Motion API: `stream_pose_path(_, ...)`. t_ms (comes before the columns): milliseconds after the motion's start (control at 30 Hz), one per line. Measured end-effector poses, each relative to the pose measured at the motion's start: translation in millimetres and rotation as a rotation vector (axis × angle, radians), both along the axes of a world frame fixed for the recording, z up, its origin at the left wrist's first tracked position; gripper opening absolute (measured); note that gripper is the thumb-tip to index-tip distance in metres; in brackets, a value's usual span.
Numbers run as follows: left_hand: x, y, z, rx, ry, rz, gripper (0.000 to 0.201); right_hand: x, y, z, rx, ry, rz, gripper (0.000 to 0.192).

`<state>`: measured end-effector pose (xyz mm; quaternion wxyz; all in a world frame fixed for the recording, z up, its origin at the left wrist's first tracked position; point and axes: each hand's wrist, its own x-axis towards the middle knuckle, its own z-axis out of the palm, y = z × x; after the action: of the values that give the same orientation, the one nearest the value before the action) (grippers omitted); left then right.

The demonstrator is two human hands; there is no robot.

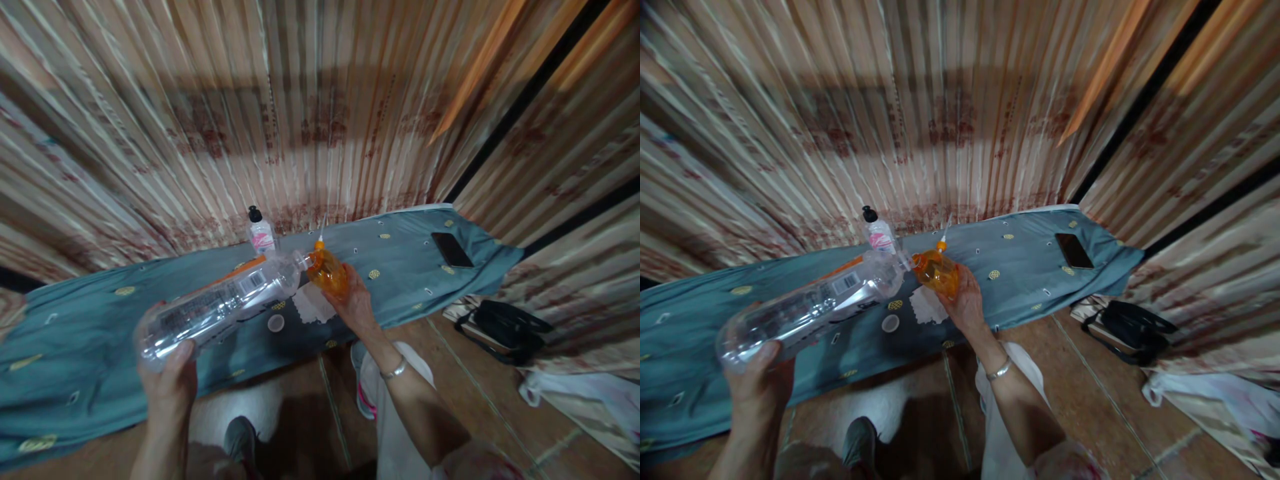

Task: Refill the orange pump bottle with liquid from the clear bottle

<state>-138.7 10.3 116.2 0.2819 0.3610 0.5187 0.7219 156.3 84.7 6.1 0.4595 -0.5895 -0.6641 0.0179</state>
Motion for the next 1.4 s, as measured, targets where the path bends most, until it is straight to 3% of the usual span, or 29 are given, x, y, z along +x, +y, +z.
stream_pose_path(533,3.2,0.8,3.3,0.034,-0.063,-0.009,0.08,-0.2,0.2,1.0,-0.044,-0.02,-0.014,0.077)
stream_pose_path(833,-3.1,1.5,-5.6,0.032,-0.07,0.003,0.072,0.6,0.2,1.1,-0.06,-0.021,-0.002,0.079)
stream_pose_path(1400,-0.7,1.2,-4.5,0.07,-0.075,-0.024,0.066,-0.7,0.0,2.7,-0.047,-0.009,-0.011,0.078)
